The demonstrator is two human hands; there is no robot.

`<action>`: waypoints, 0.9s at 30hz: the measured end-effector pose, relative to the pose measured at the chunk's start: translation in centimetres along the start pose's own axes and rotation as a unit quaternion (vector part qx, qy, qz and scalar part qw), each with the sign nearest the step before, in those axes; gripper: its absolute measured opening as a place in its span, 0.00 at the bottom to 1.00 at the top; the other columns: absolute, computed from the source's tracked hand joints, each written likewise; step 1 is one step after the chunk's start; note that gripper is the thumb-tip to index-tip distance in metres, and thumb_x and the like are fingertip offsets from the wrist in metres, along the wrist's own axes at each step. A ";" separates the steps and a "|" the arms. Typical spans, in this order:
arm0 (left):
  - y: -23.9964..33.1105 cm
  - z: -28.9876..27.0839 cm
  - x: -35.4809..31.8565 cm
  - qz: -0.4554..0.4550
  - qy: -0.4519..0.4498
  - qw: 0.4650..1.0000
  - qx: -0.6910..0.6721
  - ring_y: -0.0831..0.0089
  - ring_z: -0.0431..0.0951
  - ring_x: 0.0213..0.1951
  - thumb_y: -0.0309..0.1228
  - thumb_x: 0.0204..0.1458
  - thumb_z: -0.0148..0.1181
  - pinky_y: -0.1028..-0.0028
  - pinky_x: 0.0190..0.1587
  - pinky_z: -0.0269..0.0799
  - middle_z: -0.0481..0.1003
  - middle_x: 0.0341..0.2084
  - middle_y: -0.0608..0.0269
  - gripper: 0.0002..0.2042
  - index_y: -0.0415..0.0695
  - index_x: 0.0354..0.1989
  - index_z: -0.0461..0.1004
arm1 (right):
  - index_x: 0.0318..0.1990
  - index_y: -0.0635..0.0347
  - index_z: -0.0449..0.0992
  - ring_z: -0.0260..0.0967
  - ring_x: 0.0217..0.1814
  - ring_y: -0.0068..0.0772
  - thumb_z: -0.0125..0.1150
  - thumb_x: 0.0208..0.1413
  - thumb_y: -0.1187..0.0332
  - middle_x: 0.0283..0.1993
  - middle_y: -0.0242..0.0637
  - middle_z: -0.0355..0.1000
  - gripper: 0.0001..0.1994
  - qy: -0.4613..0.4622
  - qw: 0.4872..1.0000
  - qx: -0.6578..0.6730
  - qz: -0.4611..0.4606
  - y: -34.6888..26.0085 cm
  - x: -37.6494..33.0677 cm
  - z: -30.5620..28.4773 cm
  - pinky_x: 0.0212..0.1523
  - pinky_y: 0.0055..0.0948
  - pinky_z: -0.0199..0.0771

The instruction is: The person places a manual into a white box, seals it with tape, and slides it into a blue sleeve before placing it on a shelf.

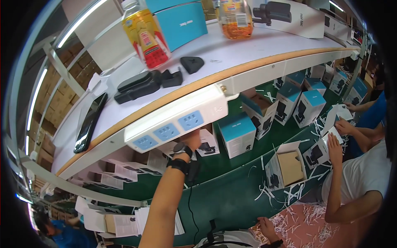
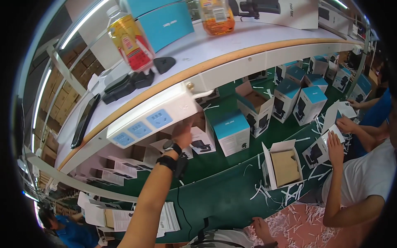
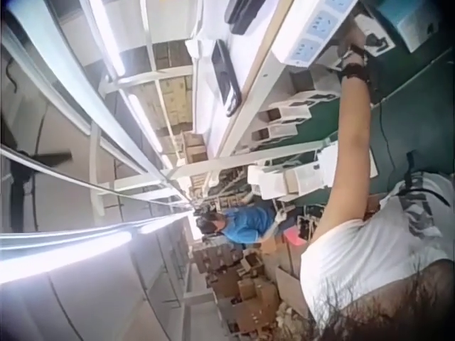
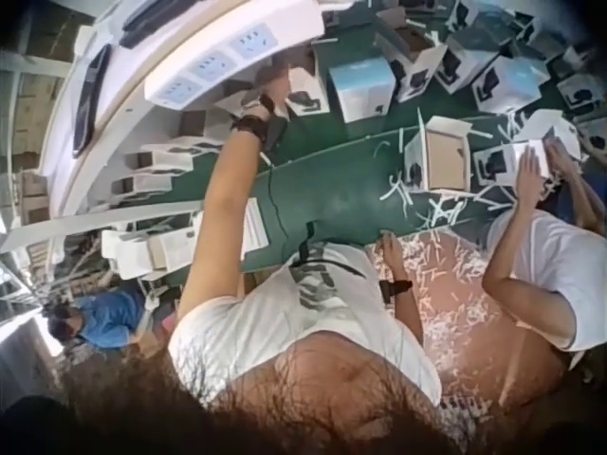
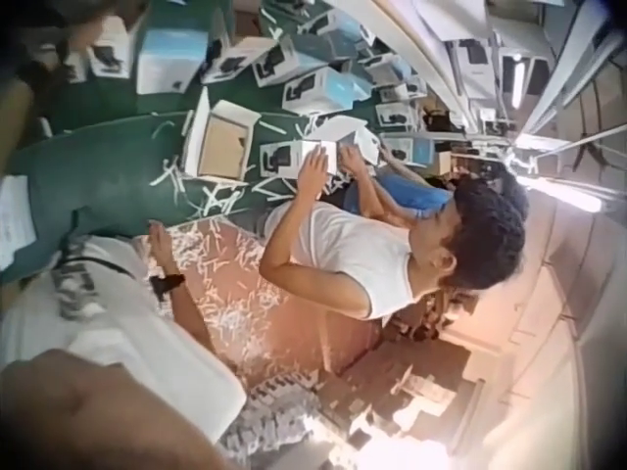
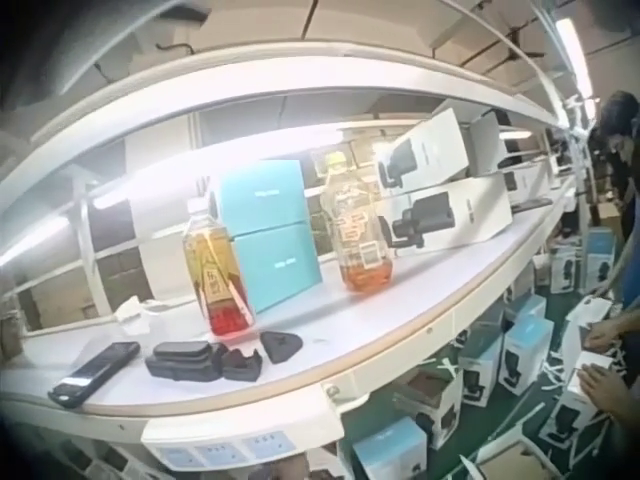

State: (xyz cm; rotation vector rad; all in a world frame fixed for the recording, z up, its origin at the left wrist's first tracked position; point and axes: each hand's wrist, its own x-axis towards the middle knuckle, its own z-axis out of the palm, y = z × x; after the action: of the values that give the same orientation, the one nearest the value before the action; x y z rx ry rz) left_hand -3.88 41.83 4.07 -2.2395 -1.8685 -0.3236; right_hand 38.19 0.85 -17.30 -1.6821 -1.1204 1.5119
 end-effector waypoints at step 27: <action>-2.4 3.8 -52.6 -0.425 -0.003 0.905 -0.002 0.45 0.80 0.45 0.39 0.59 0.63 0.55 0.46 0.79 0.78 0.44 0.45 0.19 0.35 0.50 0.80 | 0.68 0.67 0.67 0.73 0.53 0.33 0.70 0.60 0.72 0.60 0.44 0.73 0.30 -0.232 0.958 0.022 -0.166 -15.9 0.1 11.9 0.53 0.32 0.75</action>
State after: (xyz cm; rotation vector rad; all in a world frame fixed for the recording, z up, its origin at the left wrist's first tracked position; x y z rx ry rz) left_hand -15.20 -5.99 -15.18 -1.2785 -2.7391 -0.4353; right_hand 23.50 7.10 -5.50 -1.0584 -1.5082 1.7315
